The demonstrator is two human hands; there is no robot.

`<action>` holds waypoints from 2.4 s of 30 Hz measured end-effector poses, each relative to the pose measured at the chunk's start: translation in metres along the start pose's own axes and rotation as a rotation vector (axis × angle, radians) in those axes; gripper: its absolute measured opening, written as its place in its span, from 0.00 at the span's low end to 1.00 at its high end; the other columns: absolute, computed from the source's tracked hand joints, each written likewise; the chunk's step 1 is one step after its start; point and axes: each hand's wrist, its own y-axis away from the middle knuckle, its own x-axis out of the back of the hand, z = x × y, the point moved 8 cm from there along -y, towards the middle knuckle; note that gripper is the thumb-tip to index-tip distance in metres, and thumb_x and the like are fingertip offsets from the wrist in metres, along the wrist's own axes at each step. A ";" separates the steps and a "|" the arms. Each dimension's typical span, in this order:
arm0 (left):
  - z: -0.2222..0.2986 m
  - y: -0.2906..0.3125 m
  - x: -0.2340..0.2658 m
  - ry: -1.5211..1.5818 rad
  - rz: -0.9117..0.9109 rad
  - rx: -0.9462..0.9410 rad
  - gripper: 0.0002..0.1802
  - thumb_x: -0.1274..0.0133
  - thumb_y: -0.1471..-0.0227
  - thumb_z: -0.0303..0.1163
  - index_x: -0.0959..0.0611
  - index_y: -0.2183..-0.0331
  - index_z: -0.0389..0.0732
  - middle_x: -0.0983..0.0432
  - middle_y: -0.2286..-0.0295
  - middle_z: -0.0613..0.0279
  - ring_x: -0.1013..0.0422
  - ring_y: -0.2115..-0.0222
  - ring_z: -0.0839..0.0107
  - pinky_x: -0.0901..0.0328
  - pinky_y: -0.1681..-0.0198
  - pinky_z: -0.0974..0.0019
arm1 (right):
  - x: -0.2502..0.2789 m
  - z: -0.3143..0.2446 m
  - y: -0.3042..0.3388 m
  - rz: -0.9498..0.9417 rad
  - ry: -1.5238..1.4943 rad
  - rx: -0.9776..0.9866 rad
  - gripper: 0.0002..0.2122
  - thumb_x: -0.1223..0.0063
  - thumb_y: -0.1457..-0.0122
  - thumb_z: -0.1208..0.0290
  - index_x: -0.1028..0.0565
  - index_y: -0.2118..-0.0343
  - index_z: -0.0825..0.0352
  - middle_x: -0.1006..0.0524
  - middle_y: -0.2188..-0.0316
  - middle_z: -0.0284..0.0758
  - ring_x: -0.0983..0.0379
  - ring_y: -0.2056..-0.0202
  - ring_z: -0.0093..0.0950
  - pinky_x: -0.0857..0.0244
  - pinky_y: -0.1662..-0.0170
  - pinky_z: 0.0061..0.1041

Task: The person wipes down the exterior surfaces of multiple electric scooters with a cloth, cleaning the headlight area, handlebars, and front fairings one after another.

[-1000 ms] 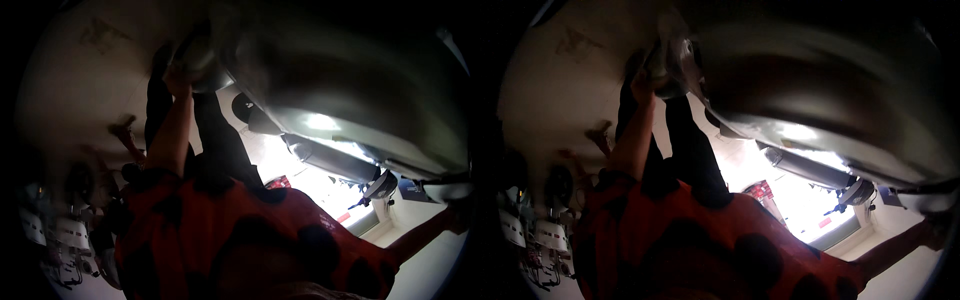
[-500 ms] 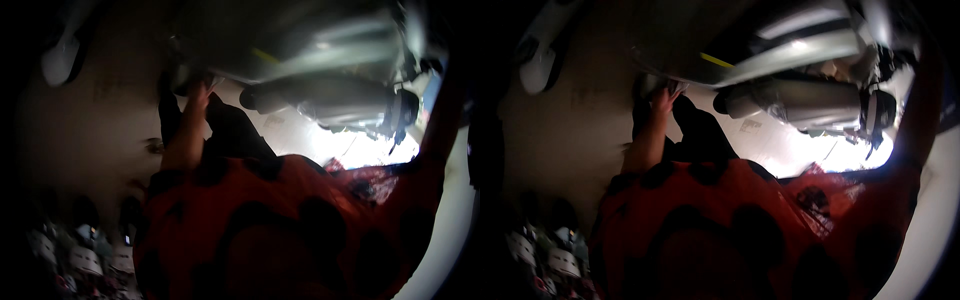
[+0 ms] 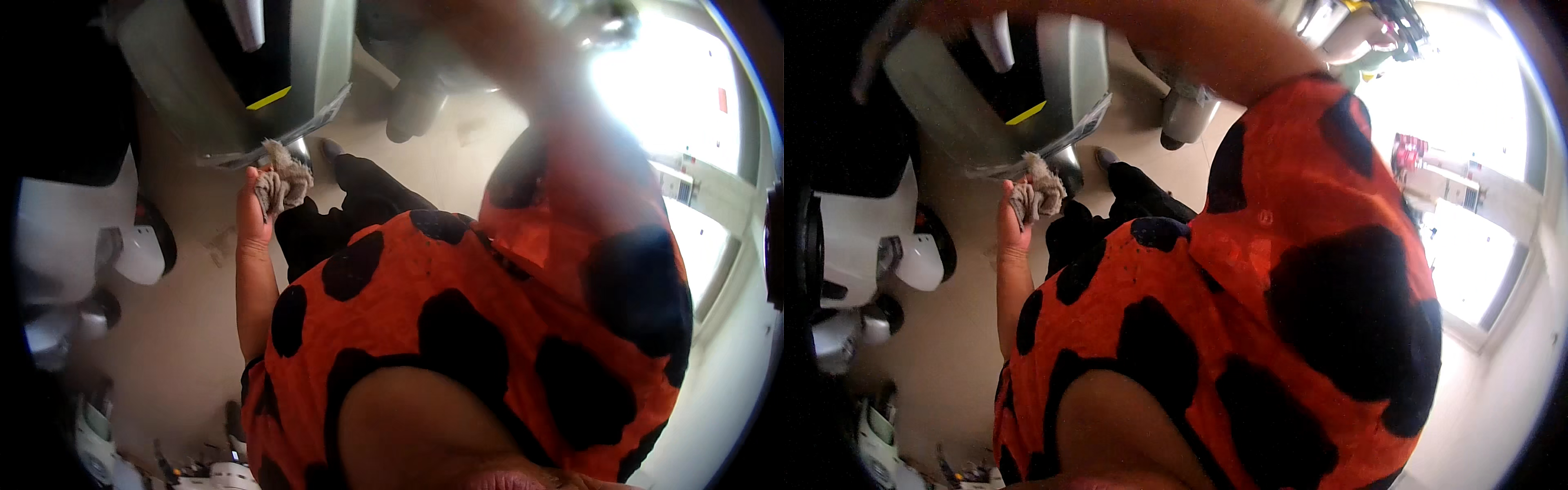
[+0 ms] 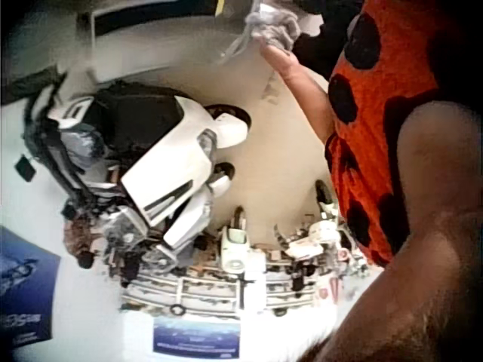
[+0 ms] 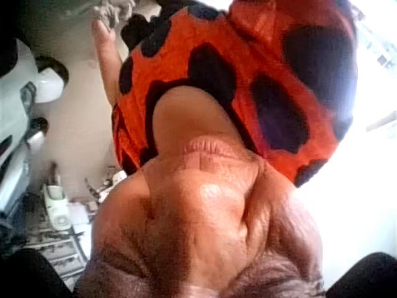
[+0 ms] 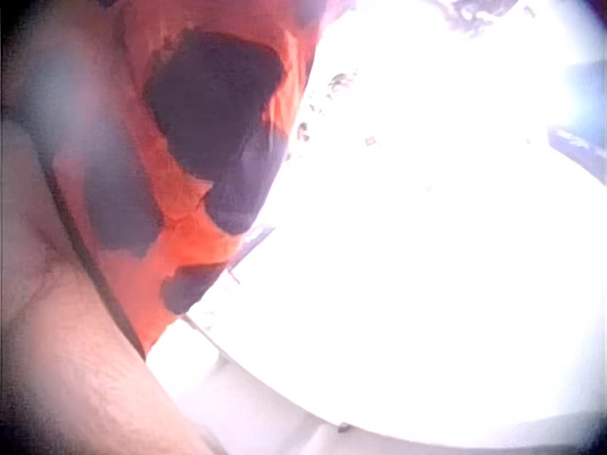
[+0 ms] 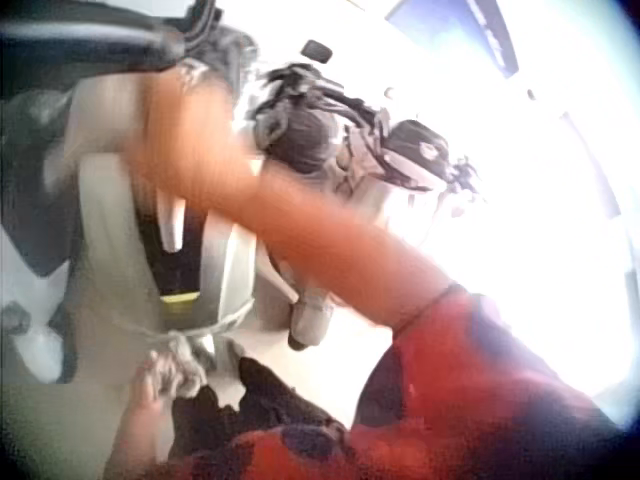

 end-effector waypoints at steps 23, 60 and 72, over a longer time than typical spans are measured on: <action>-0.075 0.025 -0.357 -0.421 -0.326 -0.303 0.23 0.58 0.45 0.34 0.36 0.49 0.37 0.37 0.51 0.57 0.39 0.50 0.62 0.45 0.46 0.58 | 0.101 0.154 0.392 -0.096 -1.039 -0.783 0.40 0.38 0.55 0.61 0.49 0.43 0.70 0.31 0.55 0.44 0.33 0.54 0.31 0.40 0.50 0.27; -0.087 -0.129 -0.644 -1.926 -1.162 -1.156 0.19 0.42 0.57 0.35 0.24 0.63 0.36 0.34 0.53 0.57 0.34 0.55 0.64 0.39 0.53 0.64 | 0.112 0.255 0.577 1.047 -1.540 -1.316 0.18 0.44 0.50 0.68 0.31 0.57 0.68 0.27 0.62 0.34 0.30 0.61 0.24 0.33 0.62 0.24; -0.072 -0.177 -0.702 -2.177 -1.337 -1.540 0.16 0.44 0.57 0.35 0.25 0.64 0.40 0.41 0.48 0.56 0.38 0.51 0.56 0.41 0.50 0.57 | 0.056 0.271 0.622 0.428 -0.603 -1.749 0.31 0.34 0.65 0.67 0.34 0.54 0.67 0.27 0.62 0.46 0.30 0.58 0.40 0.35 0.56 0.31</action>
